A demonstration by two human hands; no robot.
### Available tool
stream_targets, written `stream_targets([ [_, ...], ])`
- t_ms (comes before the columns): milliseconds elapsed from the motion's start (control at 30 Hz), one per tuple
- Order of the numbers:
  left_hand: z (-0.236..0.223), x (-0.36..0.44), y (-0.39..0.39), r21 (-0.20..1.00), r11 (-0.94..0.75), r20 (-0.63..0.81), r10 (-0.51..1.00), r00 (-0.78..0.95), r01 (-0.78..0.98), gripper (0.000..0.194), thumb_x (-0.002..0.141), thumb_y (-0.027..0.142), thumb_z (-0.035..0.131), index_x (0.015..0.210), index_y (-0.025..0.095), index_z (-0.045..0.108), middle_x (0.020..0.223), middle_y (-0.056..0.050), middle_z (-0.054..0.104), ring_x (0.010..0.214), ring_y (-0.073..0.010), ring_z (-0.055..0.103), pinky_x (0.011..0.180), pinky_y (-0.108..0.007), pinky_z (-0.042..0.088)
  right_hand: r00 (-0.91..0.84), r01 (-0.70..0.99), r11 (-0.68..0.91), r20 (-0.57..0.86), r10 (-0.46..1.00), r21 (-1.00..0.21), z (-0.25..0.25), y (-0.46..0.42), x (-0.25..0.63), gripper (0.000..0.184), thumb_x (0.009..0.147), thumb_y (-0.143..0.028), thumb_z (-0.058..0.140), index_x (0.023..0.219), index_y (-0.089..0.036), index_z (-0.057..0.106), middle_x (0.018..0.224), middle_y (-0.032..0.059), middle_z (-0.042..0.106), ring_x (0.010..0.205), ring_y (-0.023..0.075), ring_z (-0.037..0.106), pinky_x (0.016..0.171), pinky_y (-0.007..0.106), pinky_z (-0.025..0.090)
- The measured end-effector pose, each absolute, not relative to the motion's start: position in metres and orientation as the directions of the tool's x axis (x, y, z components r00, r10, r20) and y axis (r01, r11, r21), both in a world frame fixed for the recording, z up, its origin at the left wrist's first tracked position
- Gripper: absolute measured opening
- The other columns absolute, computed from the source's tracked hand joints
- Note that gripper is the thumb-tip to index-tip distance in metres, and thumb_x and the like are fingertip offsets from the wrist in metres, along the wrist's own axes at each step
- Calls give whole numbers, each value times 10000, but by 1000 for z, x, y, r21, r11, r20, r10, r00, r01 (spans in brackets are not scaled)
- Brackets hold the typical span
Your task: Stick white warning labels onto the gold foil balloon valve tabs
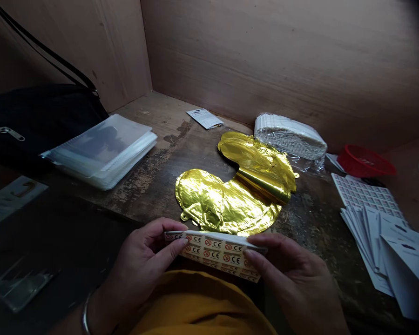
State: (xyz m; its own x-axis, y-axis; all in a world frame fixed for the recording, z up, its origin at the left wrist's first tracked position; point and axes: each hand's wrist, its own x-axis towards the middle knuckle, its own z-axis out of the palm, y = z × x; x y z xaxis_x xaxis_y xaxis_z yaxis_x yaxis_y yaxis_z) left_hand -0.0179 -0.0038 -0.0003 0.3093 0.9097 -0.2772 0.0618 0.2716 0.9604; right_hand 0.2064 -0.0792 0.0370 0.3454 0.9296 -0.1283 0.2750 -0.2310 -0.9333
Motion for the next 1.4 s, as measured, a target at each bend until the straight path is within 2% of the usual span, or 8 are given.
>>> stream_targets([
  [200,-1,-24,1,964,198,-253,888,384,177,166,843,364,674,853,198,674,780,-9,665,734,-149,623,653,-203,510,317,470,-190,-36,948,-862,42,-79,210,116,810,-338,694,812,-224,716,760,31,721,658,179,672,580,251,539],
  [400,6,-28,3,944,-177,63,925,376,278,125,861,256,623,750,206,648,1045,-39,583,1034,-196,553,906,-271,443,236,628,-44,137,962,-777,46,-77,214,113,831,-295,661,739,-231,653,885,47,633,860,195,614,726,267,496],
  [633,6,-23,0,919,390,-375,822,428,57,270,884,426,621,785,185,549,660,41,528,593,-96,477,538,-167,411,115,117,-369,-356,927,-922,41,-76,212,218,855,-400,641,814,-187,615,716,13,627,664,154,601,576,237,512],
  [833,-9,-34,11,935,297,-353,819,453,192,292,895,440,602,775,174,584,678,23,574,623,-117,522,552,-185,411,193,97,-387,-364,911,-917,29,-74,210,254,822,-417,681,785,-165,669,692,18,653,638,142,596,573,223,499],
  [933,-8,-39,15,926,-23,-85,960,268,378,223,867,427,641,928,213,626,862,-18,666,783,-190,617,677,-256,476,253,72,-369,-341,906,-927,22,-75,205,252,813,-420,689,797,-168,674,693,15,653,634,143,594,565,222,490],
  [1033,8,-29,9,655,-495,388,868,309,571,449,807,369,720,1215,232,592,1237,-71,635,1162,-293,548,1056,-398,342,237,60,-330,-308,921,-942,15,-75,196,228,814,-397,693,794,-171,665,707,16,653,639,143,593,567,224,494],
  [1167,24,-2,2,579,-657,219,696,683,484,252,929,275,558,1156,197,634,1061,-46,710,1042,-233,613,1124,-421,213,159,151,-266,-242,957,-952,8,-73,186,207,829,-376,669,793,-172,662,706,19,655,632,144,598,565,224,496],
  [1400,19,3,12,855,-217,-210,686,697,471,146,880,300,573,818,214,673,759,26,661,685,-137,585,587,-216,375,27,557,-73,-70,997,-827,21,-67,200,164,869,-308,611,1001,-225,662,911,34,723,819,185,683,729,259,538],
])
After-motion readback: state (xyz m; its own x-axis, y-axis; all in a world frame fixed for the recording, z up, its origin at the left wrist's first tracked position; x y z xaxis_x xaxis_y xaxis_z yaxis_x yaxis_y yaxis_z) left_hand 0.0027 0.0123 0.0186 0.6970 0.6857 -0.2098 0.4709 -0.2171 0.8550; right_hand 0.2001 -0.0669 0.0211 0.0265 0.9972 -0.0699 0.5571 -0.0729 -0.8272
